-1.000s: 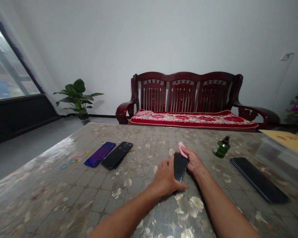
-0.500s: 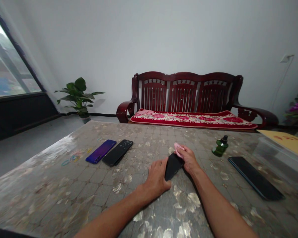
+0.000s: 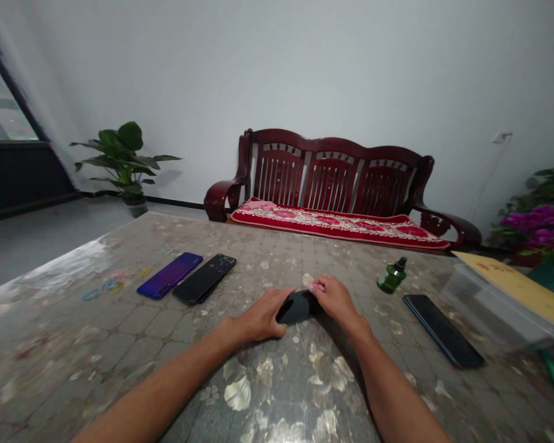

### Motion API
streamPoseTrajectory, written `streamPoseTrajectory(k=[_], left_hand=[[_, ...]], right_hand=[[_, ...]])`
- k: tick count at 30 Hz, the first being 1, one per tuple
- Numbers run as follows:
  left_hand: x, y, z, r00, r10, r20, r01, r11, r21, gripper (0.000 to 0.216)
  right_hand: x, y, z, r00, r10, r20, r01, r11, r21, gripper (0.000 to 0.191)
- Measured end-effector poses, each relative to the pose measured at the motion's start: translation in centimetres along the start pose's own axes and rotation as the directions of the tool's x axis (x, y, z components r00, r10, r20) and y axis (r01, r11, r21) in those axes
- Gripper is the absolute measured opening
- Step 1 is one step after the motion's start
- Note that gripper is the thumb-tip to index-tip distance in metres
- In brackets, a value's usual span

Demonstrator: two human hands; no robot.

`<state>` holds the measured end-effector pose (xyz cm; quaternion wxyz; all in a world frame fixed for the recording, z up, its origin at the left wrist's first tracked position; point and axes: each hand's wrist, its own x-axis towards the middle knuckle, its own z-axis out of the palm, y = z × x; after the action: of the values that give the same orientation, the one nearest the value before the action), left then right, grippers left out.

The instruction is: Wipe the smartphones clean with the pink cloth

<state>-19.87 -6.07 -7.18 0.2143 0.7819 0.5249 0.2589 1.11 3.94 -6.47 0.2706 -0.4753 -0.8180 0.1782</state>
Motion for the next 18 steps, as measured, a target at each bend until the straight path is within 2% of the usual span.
streamPoseTrajectory(k=[4, 9, 14, 18], left_hand=[[-0.7, -0.3, -1.4, 0.999, -0.043, 0.001, 0.042, 0.999, 0.006, 0.087], [-2.7, -1.2, -1.7, 0.981, -0.164, -0.102, 0.173, 0.981, 0.084, 0.085], [-3.7, -2.1, -1.0, 0.964, -0.167, -0.207, 0.181, 0.982, 0.049, 0.074], [-3.6, -1.8, -0.9, 0.956, -0.182, -0.23, 0.19, 0.982, 0.014, 0.073]], right_hand=[[-0.5, -0.9, -0.5, 0.999, -0.027, 0.035, 0.033, 0.979, -0.199, 0.021], [-1.1, -1.9, -0.7, 0.997, -0.056, 0.045, 0.069, 0.924, -0.375, 0.023], [-1.3, -2.4, -0.3, 0.989, -0.127, 0.07, 0.145, 0.886, -0.441, 0.024], [-1.6, -3.6, 0.5, 0.972, -0.207, 0.107, 0.233, 0.872, -0.431, 0.023]])
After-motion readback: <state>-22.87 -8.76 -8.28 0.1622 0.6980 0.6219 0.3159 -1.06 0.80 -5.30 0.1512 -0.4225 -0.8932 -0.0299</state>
